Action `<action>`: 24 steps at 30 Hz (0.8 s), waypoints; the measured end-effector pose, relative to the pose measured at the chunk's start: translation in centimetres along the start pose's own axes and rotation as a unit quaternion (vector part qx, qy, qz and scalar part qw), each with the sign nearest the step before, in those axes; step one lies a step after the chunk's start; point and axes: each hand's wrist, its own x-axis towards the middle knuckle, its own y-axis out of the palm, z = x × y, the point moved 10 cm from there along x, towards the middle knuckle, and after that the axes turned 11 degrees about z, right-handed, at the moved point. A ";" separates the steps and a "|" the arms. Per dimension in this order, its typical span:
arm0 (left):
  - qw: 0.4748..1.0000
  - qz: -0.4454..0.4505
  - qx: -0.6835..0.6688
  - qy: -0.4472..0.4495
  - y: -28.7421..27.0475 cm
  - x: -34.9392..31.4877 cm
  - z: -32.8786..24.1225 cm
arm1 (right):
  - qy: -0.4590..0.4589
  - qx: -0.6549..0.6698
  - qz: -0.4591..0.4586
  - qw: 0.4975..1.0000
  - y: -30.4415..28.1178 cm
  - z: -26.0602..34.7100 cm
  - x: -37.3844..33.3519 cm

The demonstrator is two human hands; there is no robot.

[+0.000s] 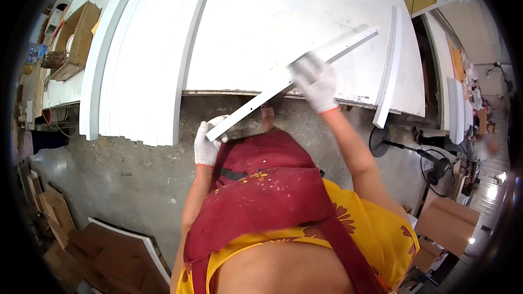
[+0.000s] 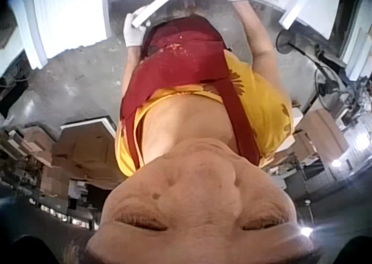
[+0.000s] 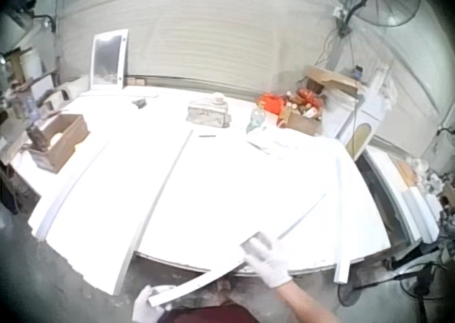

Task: The person sands a long white piece of trim using a sanding block, flipping and rotating the piece to reach all sides, and then wipes the table clean with a cloth.

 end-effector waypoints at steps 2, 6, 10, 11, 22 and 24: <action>0.996 0.061 0.064 -0.030 0.3 0.0 -0.3 | 0.182 0.072 -0.058 0.979 0.2 -9.8 -1.6; 0.991 0.055 0.084 -0.089 0.7 -0.7 -0.6 | 0.323 0.068 -0.078 0.941 -1.2 -11.3 -1.4; 0.969 -0.157 -0.079 -0.173 1.2 -2.4 1.6 | 0.173 0.128 -0.070 0.974 -0.9 -3.5 0.9; 0.954 0.066 -0.240 -0.168 3.6 -1.7 2.3 | 0.103 0.144 -0.035 0.984 -0.3 0.8 1.4; 0.988 0.056 -0.116 -0.088 3.6 -3.9 2.3 | -0.281 0.316 0.173 0.890 -1.7 30.3 -1.9; 0.986 0.055 -0.125 -0.093 3.8 -4.1 2.8 | -0.275 0.348 0.162 0.882 -2.4 28.8 -2.1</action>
